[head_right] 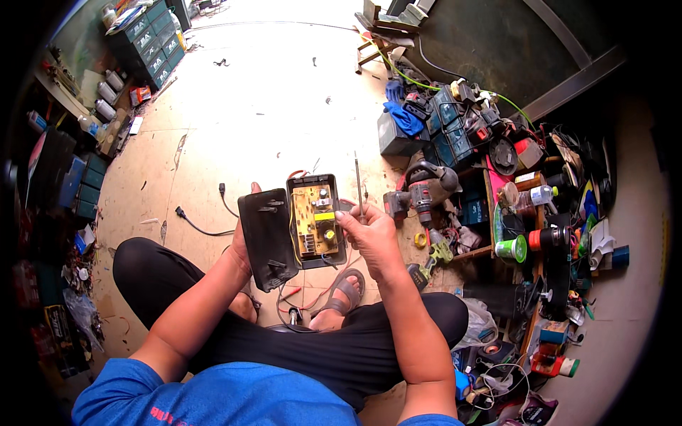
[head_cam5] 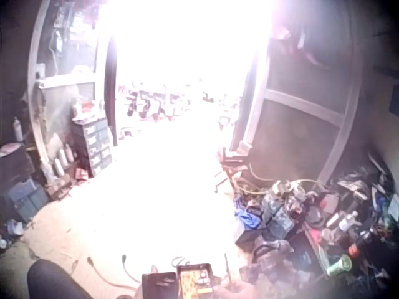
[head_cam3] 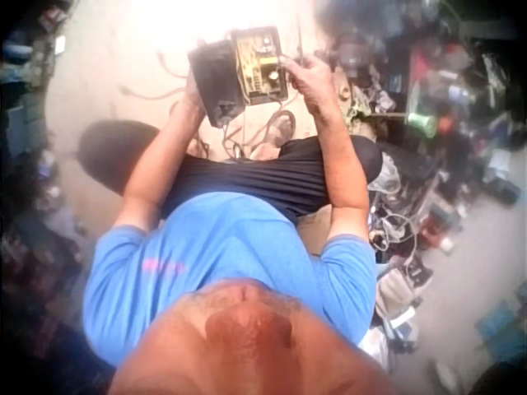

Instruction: The person handles a circuit board and a plastic housing, cuts a wire using scissors, and touches the components with multimeter probes. They place the board into the housing and use a screwdriver to fasten the two halves of the casing together.

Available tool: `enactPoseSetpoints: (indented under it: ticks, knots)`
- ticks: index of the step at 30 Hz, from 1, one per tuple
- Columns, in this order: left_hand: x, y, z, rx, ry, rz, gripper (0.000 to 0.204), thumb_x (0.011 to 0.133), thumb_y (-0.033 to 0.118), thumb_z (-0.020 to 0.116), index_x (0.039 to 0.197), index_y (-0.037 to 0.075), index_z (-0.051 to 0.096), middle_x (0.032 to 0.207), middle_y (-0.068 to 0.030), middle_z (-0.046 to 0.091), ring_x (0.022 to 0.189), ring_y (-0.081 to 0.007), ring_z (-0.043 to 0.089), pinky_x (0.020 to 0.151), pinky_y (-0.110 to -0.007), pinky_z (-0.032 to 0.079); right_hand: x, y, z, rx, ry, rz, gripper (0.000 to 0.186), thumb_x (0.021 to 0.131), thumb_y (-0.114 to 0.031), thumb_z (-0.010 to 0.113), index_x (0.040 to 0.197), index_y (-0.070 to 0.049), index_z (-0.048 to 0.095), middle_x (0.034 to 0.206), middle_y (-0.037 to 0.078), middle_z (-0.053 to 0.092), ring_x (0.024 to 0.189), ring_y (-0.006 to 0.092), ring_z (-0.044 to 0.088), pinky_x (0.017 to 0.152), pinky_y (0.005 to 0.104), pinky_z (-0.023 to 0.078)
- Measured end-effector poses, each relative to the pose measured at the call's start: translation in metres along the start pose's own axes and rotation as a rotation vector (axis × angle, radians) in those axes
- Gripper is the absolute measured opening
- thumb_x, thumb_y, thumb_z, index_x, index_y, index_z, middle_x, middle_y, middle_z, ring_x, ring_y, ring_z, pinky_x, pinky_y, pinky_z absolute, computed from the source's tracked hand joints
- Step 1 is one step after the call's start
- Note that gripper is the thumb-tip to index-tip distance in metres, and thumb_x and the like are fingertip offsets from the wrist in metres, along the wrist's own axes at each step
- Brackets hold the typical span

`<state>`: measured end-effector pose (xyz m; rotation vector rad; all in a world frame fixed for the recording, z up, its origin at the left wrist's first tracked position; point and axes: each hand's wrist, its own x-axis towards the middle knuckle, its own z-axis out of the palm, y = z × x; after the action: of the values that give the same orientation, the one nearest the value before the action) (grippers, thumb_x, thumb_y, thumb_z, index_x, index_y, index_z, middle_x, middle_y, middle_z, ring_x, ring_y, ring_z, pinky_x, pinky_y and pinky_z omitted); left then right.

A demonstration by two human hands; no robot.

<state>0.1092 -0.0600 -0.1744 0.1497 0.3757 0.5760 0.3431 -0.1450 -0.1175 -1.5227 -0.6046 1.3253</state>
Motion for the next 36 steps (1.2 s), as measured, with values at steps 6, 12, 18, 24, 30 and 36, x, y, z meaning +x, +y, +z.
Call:
enactPoseSetpoints:
  ticks: [6, 12, 18, 24, 30, 36]
  knots:
    - [-0.001, 0.007, -0.003, 0.008, -0.018, -0.014, 0.086, 0.106, 0.081, 0.035, 0.161, 0.017, 0.051, 0.152, -0.0152, 0.063, 0.135, -0.0327, 0.066, 0.112, -0.051, 0.057, 0.005, 0.020, 0.006, 0.053, 0.036, 0.014, 0.022, 0.096, -0.013, 0.086, 0.100, -0.008, 0.064, 0.073, -0.005, 0.059, 0.054, 0.0024, 0.047, 0.048, 0.0207, 0.032]
    - [-0.002, 0.008, 0.001, 0.249, 0.169, 0.092, 0.089, 0.105, 0.082, 0.033, 0.167, 0.018, 0.041, 0.164, -0.0119, 0.051, 0.147, -0.0313, 0.056, 0.119, -0.052, 0.052, 0.006, 0.026, 0.018, 0.018, 0.042, 0.033, 0.020, 0.096, -0.013, 0.085, 0.097, -0.009, 0.065, 0.071, -0.006, 0.058, 0.051, 0.0019, 0.044, 0.046, 0.0209, 0.029]
    - [-0.010, 0.001, 0.014, 0.412, 0.263, 0.026, 0.100, 0.099, 0.077, 0.060, 0.163, 0.003, 0.041, 0.155, -0.0213, 0.056, 0.143, -0.0305, 0.058, 0.119, -0.051, 0.051, 0.010, 0.037, 0.019, 0.006, 0.070, 0.041, 0.022, 0.095, -0.016, 0.085, 0.095, -0.009, 0.065, 0.072, -0.004, 0.061, 0.054, 0.0033, 0.048, 0.047, 0.0218, 0.033]
    - [-0.008, -0.003, 0.016, 0.453, 0.270, 0.032, 0.082, 0.101, 0.064, 0.072, 0.149, -0.001, 0.055, 0.138, -0.0154, 0.068, 0.126, -0.0238, 0.070, 0.109, -0.045, 0.058, 0.012, 0.040, 0.017, -0.040, 0.095, 0.059, 0.024, 0.094, -0.021, 0.086, 0.096, -0.009, 0.065, 0.073, -0.003, 0.063, 0.054, 0.0049, 0.051, 0.047, 0.0220, 0.036]
    - [-0.009, -0.002, 0.015, 0.509, 0.278, 0.033, 0.063, 0.100, 0.040, 0.082, 0.145, 0.003, 0.059, 0.127, -0.0126, 0.074, 0.116, -0.0215, 0.074, 0.106, -0.042, 0.059, 0.014, 0.045, 0.020, -0.070, 0.101, 0.040, 0.024, 0.094, -0.023, 0.086, 0.094, -0.010, 0.066, 0.073, -0.002, 0.063, 0.053, 0.0047, 0.052, 0.045, 0.0211, 0.036]
    - [-0.010, -0.006, 0.023, 0.704, 0.330, 0.121, 0.067, 0.093, 0.027, 0.090, 0.145, 0.001, 0.056, 0.127, -0.0119, 0.072, 0.117, -0.0201, 0.071, 0.106, -0.038, 0.057, 0.015, 0.047, 0.021, -0.065, 0.071, 0.064, 0.024, 0.094, -0.023, 0.086, 0.094, -0.010, 0.066, 0.073, -0.002, 0.064, 0.052, 0.0041, 0.051, 0.045, 0.0204, 0.035]
